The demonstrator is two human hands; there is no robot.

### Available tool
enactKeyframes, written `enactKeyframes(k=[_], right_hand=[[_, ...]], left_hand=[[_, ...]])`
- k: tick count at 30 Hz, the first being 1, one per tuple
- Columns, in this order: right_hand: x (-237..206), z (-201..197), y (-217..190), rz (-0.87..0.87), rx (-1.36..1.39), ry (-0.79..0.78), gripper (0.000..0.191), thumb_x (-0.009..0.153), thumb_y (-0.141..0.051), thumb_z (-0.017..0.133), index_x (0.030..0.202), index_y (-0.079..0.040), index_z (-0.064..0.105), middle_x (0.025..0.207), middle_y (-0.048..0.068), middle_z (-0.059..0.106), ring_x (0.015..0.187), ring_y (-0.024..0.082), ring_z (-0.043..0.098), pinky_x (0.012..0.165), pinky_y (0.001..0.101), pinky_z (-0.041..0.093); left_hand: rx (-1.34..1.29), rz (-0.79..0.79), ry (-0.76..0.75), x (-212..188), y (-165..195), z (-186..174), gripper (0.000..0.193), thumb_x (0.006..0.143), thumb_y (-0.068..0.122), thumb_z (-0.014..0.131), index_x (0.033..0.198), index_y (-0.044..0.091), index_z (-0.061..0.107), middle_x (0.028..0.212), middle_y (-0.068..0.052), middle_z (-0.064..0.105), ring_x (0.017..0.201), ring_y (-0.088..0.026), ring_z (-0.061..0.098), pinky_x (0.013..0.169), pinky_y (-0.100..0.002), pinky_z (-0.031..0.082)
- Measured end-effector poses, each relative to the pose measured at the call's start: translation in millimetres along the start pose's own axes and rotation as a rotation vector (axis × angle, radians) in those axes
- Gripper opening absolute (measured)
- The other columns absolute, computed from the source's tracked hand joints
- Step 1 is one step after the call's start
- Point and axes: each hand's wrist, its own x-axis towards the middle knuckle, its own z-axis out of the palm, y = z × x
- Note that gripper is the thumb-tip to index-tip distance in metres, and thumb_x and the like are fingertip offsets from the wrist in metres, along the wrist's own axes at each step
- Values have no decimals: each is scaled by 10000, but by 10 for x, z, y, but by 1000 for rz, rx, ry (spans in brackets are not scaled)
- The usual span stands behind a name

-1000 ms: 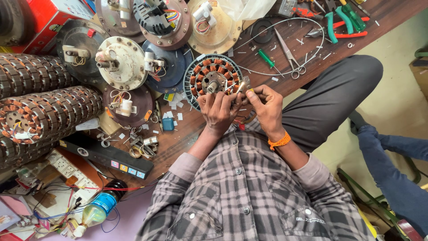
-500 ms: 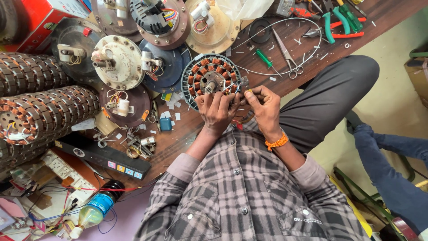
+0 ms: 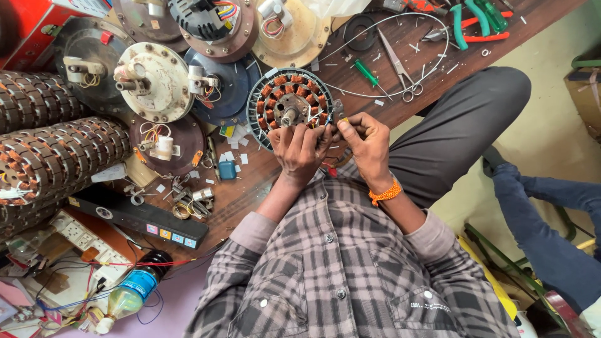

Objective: The person works on a ceiling fan stator with copper windings at a cluttered workbench. They route and press insulated copper wire into the stator slots by hand, adjust the coil windings around the teeth, and use a screwdriver to help position and seat the wires, working around the stator section by section.

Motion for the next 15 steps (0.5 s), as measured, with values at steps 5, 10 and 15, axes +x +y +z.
enactKeyframes(k=[5, 10, 15], right_hand=[[-5, -4, -40, -3, -1, -24, 193, 1028, -132, 682, 1017, 60, 667, 899, 80, 731, 821, 90, 691, 774, 228, 566], [-22, -10, -43, 1, -16, -28, 202, 1028, -143, 685, 1020, 58, 670, 884, 76, 724, 814, 90, 691, 762, 227, 564], [-28, -8, -38, 7, -31, -21, 207, 1022, -149, 688, 1016, 57, 669, 883, 79, 726, 809, 93, 692, 752, 229, 563]], left_hand=[[-5, -3, -2, -11, -8, 5, 206, 941, 264, 821, 854, 150, 675, 734, 4, 505, 714, -203, 470, 745, -378, 331], [0, 8, -3, -21, -14, 2, 217, 935, 258, 827, 845, 146, 664, 734, -1, 505, 723, -209, 471, 748, -383, 334], [-4, 9, -3, -26, -14, 6, 206, 931, 247, 831, 851, 143, 672, 732, 0, 505, 722, -207, 471, 748, -381, 335]])
